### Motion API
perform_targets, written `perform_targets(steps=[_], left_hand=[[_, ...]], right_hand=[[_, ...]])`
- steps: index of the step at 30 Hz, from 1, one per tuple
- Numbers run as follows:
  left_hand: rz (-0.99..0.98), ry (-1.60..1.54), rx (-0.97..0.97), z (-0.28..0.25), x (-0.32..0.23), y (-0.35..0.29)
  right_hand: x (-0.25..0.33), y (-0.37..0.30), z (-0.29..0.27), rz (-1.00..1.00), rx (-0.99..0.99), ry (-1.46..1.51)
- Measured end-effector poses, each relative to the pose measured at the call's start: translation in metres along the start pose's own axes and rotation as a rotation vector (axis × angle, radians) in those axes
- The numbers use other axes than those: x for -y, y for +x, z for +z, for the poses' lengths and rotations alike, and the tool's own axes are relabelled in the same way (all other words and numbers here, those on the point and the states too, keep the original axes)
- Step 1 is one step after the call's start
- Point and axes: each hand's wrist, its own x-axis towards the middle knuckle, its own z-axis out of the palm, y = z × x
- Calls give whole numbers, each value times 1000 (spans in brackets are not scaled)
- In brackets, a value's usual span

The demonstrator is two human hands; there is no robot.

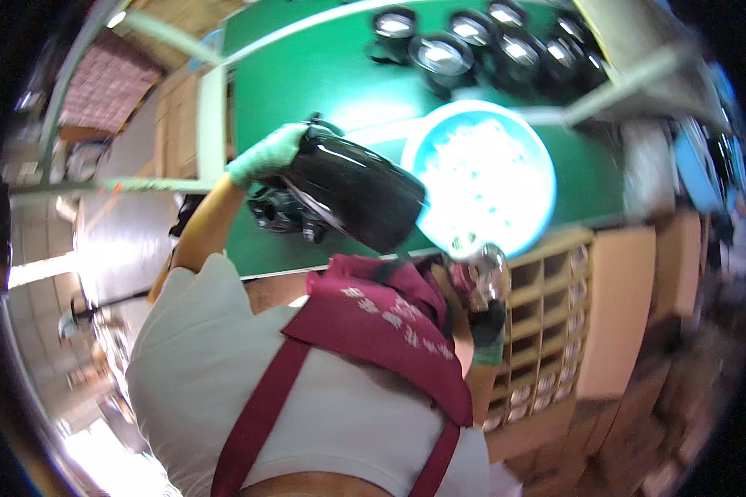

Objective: The person repeatedly picks up black kettle bodies and silver lids, inserts the lids into the kettles, and places the assembled units on a green workbench. The person also moves a blue bowl of white inserts and handles cardboard boxes nearby.

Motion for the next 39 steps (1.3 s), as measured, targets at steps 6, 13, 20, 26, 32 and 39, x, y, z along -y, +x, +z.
perform_targets(steps=[6,13,20,26,32,39], left_hand=[[-27,-344,79,42,-41,-11],[-78,-685,-85,78,-43,-62],[-9,-422,-245,63,-27,-92],[-99,-462,-308,70,-5,-89],[-185,-466,-501,39,6,-90],[-274,-447,-699,69,71,-53]], right_hand=[[85,62,39,23,177,247],[137,98,92,-142,489,171],[184,133,135,-311,707,158],[199,156,142,-325,815,132],[213,188,108,-58,790,279],[253,254,140,-416,588,385]])
